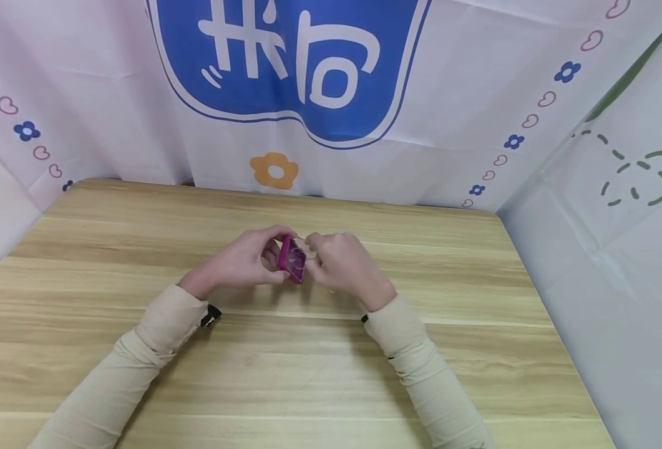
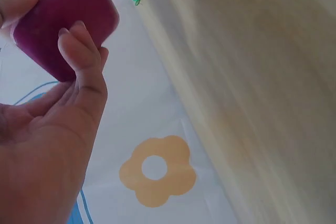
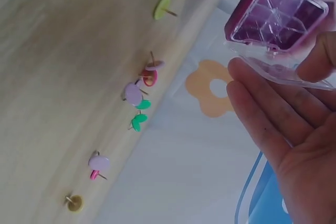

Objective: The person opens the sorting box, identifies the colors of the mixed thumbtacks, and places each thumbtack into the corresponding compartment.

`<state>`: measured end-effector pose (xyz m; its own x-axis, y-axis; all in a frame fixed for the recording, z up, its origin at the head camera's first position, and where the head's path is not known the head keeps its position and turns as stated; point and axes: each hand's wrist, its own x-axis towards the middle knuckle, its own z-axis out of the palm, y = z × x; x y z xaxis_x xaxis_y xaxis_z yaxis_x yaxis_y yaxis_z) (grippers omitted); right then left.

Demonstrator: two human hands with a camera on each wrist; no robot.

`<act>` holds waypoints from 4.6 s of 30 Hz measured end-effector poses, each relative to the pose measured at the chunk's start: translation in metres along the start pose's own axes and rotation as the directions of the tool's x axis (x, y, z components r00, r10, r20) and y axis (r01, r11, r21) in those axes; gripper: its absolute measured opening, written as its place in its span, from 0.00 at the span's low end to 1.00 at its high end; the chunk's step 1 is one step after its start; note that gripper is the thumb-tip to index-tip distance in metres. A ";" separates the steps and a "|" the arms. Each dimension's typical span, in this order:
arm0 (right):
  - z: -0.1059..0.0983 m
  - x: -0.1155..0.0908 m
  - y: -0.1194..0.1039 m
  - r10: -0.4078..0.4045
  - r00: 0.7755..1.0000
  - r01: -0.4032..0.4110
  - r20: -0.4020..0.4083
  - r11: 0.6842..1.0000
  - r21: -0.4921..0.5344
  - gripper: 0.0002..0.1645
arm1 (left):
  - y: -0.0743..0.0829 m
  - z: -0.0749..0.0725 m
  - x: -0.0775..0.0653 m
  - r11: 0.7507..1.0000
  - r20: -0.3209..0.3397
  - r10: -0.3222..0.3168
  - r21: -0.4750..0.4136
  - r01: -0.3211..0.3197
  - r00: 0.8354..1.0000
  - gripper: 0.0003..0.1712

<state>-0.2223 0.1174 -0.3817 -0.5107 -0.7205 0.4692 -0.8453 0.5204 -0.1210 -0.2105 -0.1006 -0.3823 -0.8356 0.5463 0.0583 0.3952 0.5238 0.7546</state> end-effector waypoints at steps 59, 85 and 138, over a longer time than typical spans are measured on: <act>0.002 0.010 -0.020 0.455 0.724 -0.689 0.518 0.503 0.522 0.29 | -0.019 -0.018 -0.001 0.919 -0.049 -0.066 -0.393 0.041 0.997 0.41; 0.037 0.018 -0.033 0.512 0.756 -0.629 0.408 0.741 0.234 0.17 | -0.028 -0.007 -0.004 0.948 0.015 -0.299 0.120 0.296 0.954 0.47; -0.046 -0.031 0.050 0.669 0.685 -0.726 0.289 0.658 0.200 0.13 | -0.030 -0.007 -0.004 0.939 0.065 -0.344 0.044 0.341 0.937 0.47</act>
<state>-0.2413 0.1869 -0.3625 -0.9606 -0.2778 -0.0120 -0.2164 0.7738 -0.5953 -0.2221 -0.1229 -0.4011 -0.8940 0.3739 -0.2470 0.1026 0.7072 0.6995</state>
